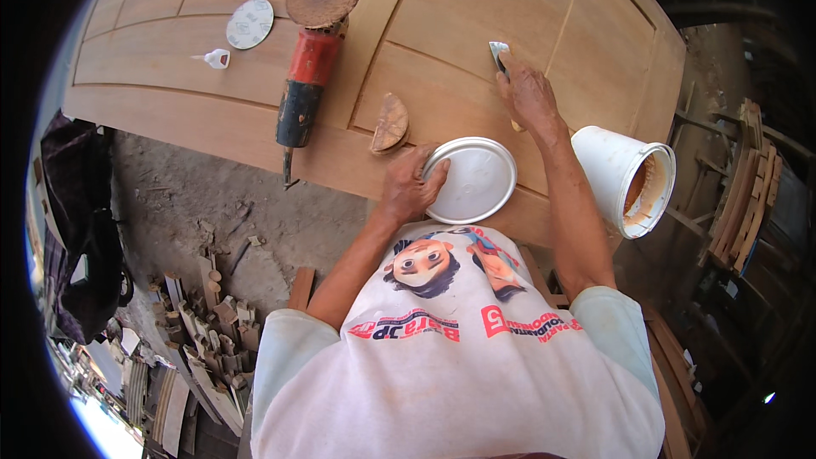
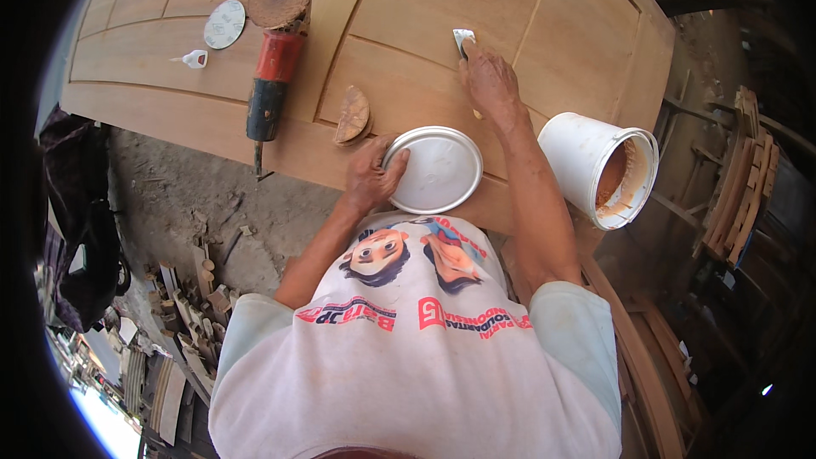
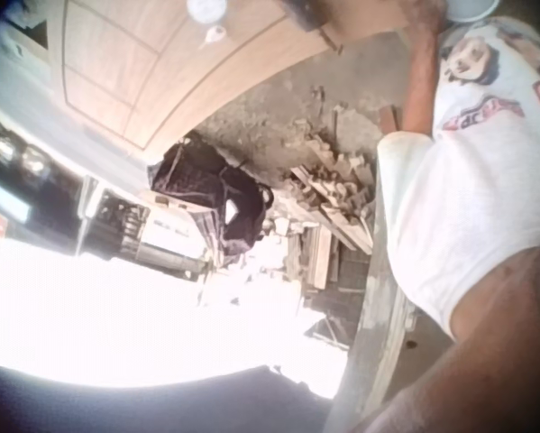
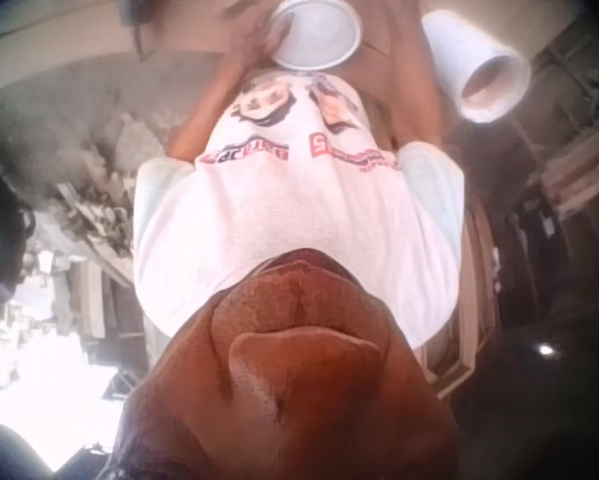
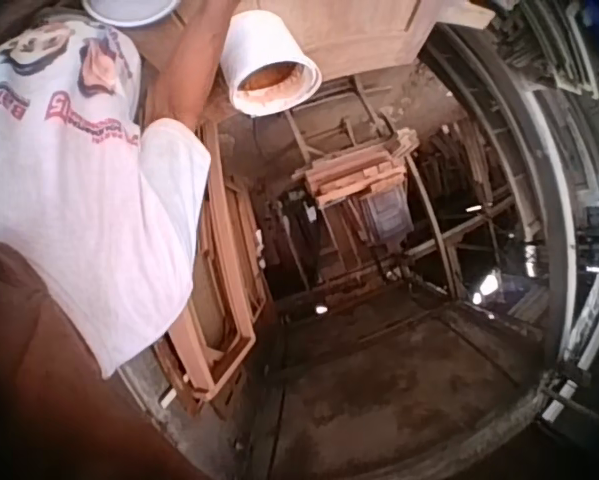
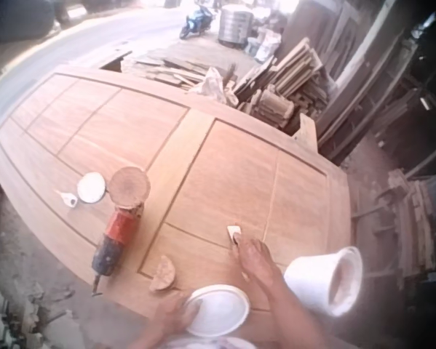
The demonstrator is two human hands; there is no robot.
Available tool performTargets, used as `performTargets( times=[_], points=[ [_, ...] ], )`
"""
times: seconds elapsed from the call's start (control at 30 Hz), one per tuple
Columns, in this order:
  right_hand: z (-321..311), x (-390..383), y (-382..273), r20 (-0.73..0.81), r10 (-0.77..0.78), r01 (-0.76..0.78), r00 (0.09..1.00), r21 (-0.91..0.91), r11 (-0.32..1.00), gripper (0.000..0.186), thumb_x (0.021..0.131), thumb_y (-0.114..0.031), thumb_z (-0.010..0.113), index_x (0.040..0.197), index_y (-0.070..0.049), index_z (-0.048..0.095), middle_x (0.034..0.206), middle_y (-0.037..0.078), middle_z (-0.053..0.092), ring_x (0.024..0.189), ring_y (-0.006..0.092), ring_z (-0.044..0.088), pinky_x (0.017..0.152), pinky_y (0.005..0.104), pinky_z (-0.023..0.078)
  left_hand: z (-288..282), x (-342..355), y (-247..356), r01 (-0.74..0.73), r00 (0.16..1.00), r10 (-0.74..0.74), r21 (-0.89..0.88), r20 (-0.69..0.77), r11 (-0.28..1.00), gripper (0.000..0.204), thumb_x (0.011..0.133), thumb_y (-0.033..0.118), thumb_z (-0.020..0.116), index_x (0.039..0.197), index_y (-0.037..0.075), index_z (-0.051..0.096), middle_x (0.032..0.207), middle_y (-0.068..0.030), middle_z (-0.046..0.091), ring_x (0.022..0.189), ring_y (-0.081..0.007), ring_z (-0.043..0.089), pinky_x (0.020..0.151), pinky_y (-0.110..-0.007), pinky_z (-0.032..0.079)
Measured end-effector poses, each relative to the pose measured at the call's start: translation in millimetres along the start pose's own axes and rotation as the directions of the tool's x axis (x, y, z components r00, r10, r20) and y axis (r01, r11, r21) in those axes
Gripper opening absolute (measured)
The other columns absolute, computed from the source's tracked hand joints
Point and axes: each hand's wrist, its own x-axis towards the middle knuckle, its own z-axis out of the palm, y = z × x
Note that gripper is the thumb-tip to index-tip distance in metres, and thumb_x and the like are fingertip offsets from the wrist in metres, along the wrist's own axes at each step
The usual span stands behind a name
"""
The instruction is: The person smooths a large wooden door panel using a sanding block and a power sander. They then apply a brown wood filler paste to the panel's grooves using a putty knife, spreading it evenly across the surface.
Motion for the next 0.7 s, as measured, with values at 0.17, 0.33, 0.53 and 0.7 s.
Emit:
performTargets(
  times=[0.17,0.33,0.53,0.7],
  points=[
    [-4,-2,-4,0.067,0.045,-0.046,0.997,0.019,0.999,0.042,0.100,-0.018,0.059,0.137,0.000,0.059,0.101,0.029,0.071,0.097,0.0454,0.069,0.087,0.0538,0.053,0,-1,-3,-0.032,0.999,0.033,0.017,-0.028,0.999,0.023,0.091,0.012,0.077,0.111,0.003,0.071,0.088,-0.0169,0.072,0.077,-0.0313,0.071,0.067,-0.039,0.055],
    [43,-9,13,-0.154,-0.001,0.002,0.988,0.005,1.000,0.045,0.101,-0.021,0.059,0.141,-0.001,0.058,0.104,0.029,0.070,0.098,0.0457,0.068,0.087,0.0542,0.053,-3,0,-1,0.002,0.999,-0.003,0.033,0.036,0.999,0.022,0.092,0.012,0.076,0.110,0.001,0.071,0.092,-0.0171,0.073,0.079,-0.0310,0.072,0.070,-0.038,0.056],
    [6,-16,7,0.013,0.082,-0.082,0.997,0.033,0.996,0.043,0.103,-0.020,0.058,0.143,-0.004,0.055,0.112,0.029,0.068,0.106,0.0464,0.067,0.089,0.0548,0.054,0,-2,-3,-0.020,1.000,0.020,0.030,0.000,0.999,0.023,0.091,0.012,0.077,0.110,0.002,0.071,0.088,-0.0170,0.072,0.076,-0.0312,0.071,0.067,-0.039,0.055],
    [-17,7,19,-0.002,-0.057,0.057,0.998,-0.065,0.996,0.040,0.102,-0.020,0.059,0.140,-0.008,0.061,0.109,0.028,0.069,0.104,0.0434,0.068,0.089,0.0528,0.053,-3,-2,-1,0.003,0.999,-0.004,0.020,0.042,1.000,0.022,0.092,0.010,0.075,0.111,0.001,0.071,0.095,-0.0178,0.074,0.084,-0.0321,0.072,0.074,-0.039,0.057]
  ],
)
